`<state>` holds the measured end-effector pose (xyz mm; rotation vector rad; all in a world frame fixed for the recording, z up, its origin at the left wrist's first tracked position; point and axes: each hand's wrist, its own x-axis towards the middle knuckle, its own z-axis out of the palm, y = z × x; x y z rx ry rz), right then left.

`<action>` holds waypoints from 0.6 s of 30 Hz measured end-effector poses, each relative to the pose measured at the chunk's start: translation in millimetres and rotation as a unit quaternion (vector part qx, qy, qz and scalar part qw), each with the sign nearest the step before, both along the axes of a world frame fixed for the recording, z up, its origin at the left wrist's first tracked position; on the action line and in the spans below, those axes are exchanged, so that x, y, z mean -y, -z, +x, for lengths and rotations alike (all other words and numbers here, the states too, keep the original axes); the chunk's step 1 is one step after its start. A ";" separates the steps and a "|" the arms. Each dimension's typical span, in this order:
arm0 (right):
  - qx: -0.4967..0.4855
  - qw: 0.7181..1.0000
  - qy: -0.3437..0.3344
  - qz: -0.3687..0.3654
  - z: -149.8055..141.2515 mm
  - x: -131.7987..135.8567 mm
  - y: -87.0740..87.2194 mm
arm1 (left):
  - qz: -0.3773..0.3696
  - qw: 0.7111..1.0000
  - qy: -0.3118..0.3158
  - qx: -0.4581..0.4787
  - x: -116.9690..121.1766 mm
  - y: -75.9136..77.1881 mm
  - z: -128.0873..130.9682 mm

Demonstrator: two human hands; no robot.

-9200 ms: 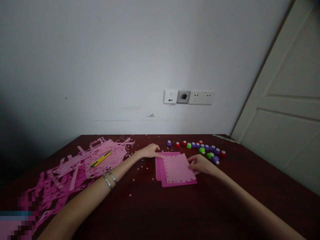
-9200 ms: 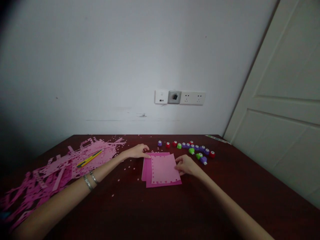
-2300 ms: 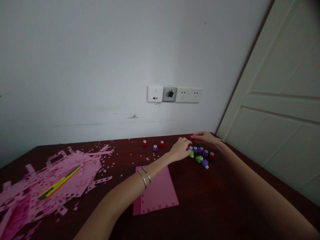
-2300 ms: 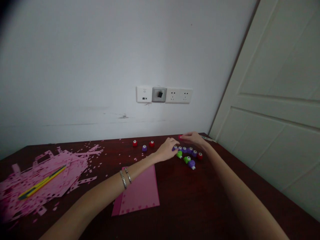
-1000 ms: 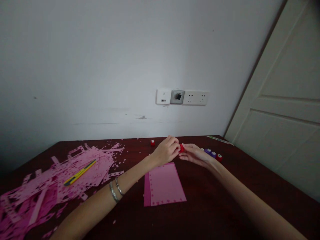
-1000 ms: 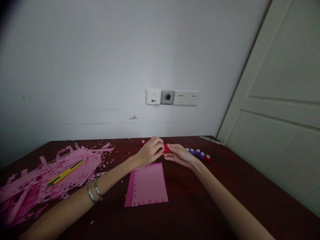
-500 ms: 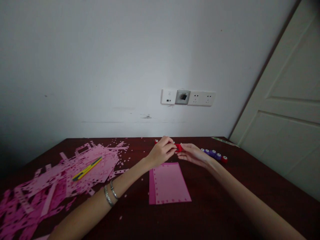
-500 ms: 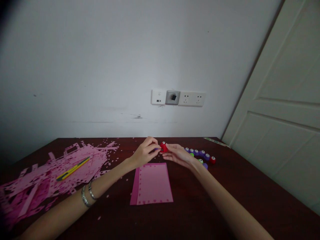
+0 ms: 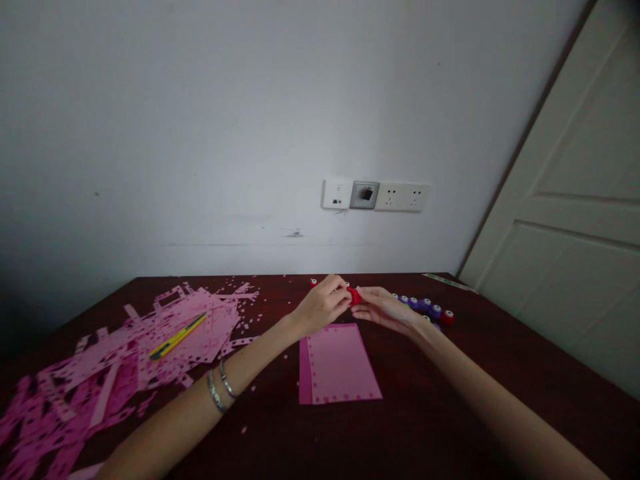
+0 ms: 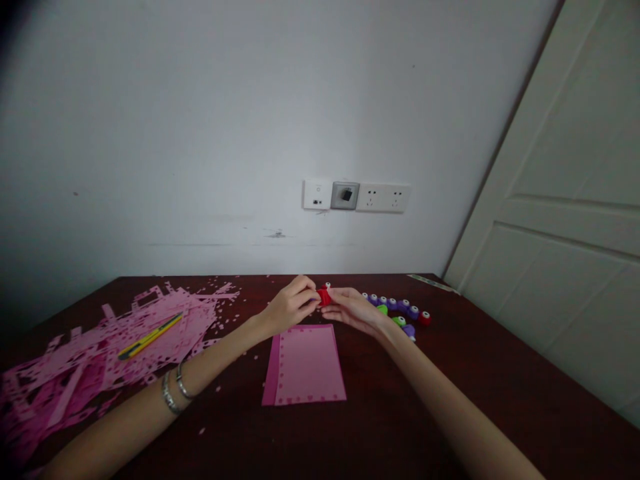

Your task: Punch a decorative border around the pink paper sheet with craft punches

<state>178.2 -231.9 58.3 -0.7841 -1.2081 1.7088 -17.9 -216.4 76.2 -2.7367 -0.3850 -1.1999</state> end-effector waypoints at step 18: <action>0.638 0.711 0.183 0.231 23.0 -85.8 -11.9 | -0.191 0.819 -0.507 -0.189 -51.6 -30.5 -108.7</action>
